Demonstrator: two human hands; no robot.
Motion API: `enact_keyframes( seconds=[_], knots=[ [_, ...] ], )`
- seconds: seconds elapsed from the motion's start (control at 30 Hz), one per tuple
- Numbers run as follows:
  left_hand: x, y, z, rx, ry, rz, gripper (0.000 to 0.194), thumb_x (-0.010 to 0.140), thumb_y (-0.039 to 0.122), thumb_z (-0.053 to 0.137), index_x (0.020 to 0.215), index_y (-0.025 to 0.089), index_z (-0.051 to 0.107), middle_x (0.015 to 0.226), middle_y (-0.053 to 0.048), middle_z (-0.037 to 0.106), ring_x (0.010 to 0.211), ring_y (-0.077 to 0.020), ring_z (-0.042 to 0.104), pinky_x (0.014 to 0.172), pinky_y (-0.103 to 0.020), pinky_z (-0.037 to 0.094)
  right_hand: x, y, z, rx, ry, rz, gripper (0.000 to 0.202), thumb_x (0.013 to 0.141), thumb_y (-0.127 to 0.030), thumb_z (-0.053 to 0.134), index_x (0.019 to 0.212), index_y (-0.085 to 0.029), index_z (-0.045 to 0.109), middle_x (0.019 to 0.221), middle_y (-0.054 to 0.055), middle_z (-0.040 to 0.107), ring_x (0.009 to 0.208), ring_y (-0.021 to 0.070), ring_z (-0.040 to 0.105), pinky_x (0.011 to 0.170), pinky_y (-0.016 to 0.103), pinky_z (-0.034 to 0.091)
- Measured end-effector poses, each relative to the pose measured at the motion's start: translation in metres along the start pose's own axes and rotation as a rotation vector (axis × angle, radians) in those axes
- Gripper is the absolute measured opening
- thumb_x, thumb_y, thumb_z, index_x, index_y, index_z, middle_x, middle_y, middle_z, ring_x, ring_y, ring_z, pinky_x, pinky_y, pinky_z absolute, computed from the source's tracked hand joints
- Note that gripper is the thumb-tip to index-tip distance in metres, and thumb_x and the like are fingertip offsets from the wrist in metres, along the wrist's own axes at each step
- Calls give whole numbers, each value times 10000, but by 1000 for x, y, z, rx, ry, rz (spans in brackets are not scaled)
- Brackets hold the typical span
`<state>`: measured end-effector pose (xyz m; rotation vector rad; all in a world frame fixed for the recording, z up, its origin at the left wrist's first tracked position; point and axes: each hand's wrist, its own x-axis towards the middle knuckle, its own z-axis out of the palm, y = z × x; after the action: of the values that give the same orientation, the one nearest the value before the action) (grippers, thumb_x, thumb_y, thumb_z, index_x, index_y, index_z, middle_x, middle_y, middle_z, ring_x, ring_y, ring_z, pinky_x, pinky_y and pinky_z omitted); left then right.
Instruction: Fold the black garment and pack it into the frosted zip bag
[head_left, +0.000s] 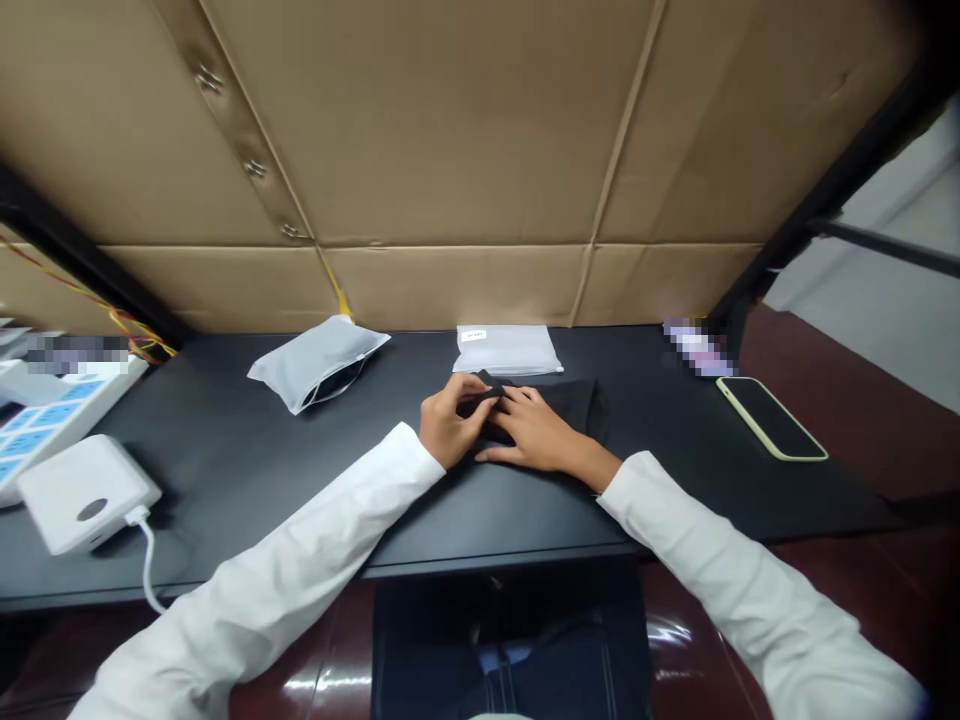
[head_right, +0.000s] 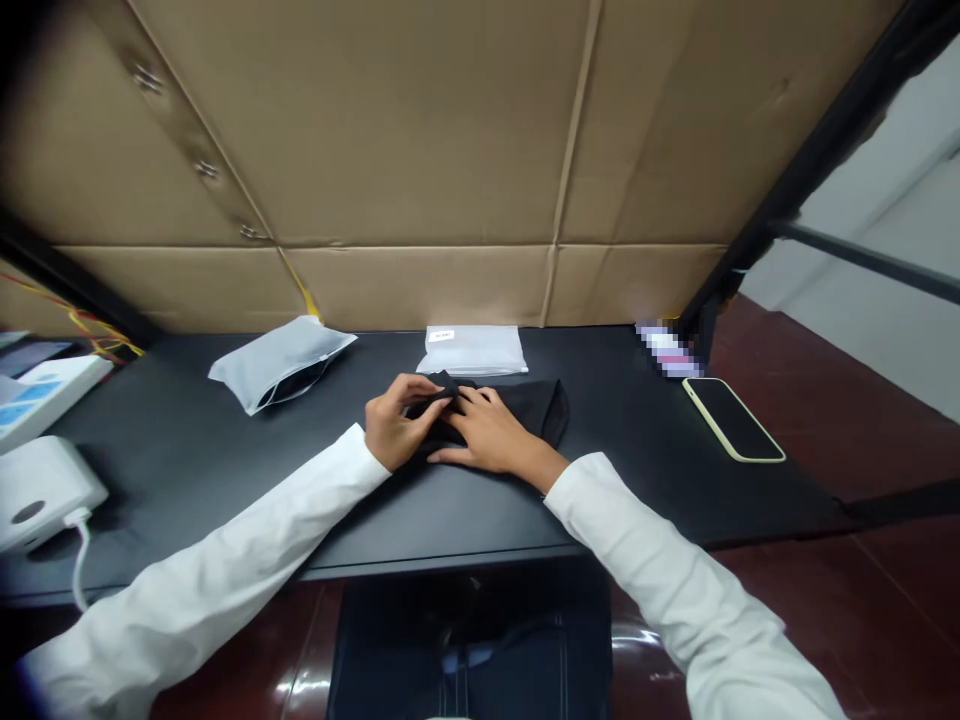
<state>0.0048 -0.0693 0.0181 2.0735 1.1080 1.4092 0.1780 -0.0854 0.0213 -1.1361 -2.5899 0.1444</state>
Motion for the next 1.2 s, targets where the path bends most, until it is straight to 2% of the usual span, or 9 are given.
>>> enact_keyframes(
  seconds=[0.13, 0.27, 0.37, 0.47, 0.63, 0.8, 0.93, 1.07, 1.2],
  knots=[
    [7, -3, 8, -24, 96, -6, 179, 838, 320, 682, 920, 209, 568, 892, -7, 714, 824, -159, 722, 809, -296, 608, 3, 0, 2, 75, -10, 7, 672, 835, -664, 569, 1316, -194, 571, 1381, 168, 547, 1316, 352, 432, 1110, 558, 304],
    [8, -3, 16, -13, -25, 5, 142, 846, 285, 660, 927, 210, 571, 894, -8, 722, 857, -164, 726, 844, -294, 598, 4, 9, -9, 339, -91, 16, 650, 777, -621, 674, 1269, -200, 628, 1337, 126, 605, 1331, 342, 445, 1174, 530, 240],
    [5, -4, 13, 17, -125, 25, 192, 852, 293, 641, 1014, 215, 576, 989, -26, 734, 932, -186, 721, 898, -320, 580, -2, 30, -25, 601, -147, 38, 459, 807, -550, 671, 1160, -257, 706, 1203, 29, 701, 1233, 288, 562, 1135, 442, 344],
    [2, -5, 7, 152, -274, 95, 263, 847, 310, 633, 1089, 216, 592, 1070, -45, 726, 987, -225, 705, 908, -373, 571, -15, 60, -40, 662, -29, 172, 361, 825, -463, 662, 1115, -260, 734, 1146, 23, 729, 1102, 255, 652, 1020, 388, 458],
    [4, -10, 1, 283, -462, 286, 355, 880, 343, 590, 1192, 176, 590, 1221, -117, 663, 1160, -260, 623, 991, -415, 526, -38, 102, -54, 382, 269, 500, 310, 862, -422, 590, 1019, -216, 760, 1082, 67, 745, 1015, 260, 672, 938, 393, 483],
    [17, -18, -13, 285, -698, 497, 536, 842, 245, 578, 1359, 138, 490, 1347, -143, 589, 1300, -267, 515, 1063, -425, 468, -47, 117, -59, 422, 13, 559, 415, 711, -519, 733, 975, -200, 751, 945, 63, 741, 895, 244, 667, 808, 343, 491],
    [27, -21, -21, 368, -720, 559, 532, 706, 73, 547, 1230, 149, 590, 1303, -111, 626, 1226, -280, 537, 984, -440, 485, -47, 110, -61, 571, -229, 521, 486, 582, -449, 839, 965, -174, 719, 816, 35, 694, 787, 198, 635, 696, 288, 460],
    [30, -22, -23, 486, -721, 577, 560, 626, -14, 471, 1141, 136, 629, 1244, -109, 657, 1134, -262, 571, 881, -394, 505, -43, 87, -64, 844, -460, 448, 647, 630, -356, 832, 1211, -198, 597, 710, -37, 620, 614, 115, 553, 578, 229, 401],
    [29, -21, -30, 517, -770, 611, 708, 656, 17, 479, 1347, 167, 523, 1319, -107, 610, 1181, -262, 548, 916, -400, 500, -35, 67, -64, 1095, -561, 286, 746, 705, -294, 788, 1379, -248, 472, 777, -41, 636, 624, 94, 541, 584, 211, 410]
  ],
)
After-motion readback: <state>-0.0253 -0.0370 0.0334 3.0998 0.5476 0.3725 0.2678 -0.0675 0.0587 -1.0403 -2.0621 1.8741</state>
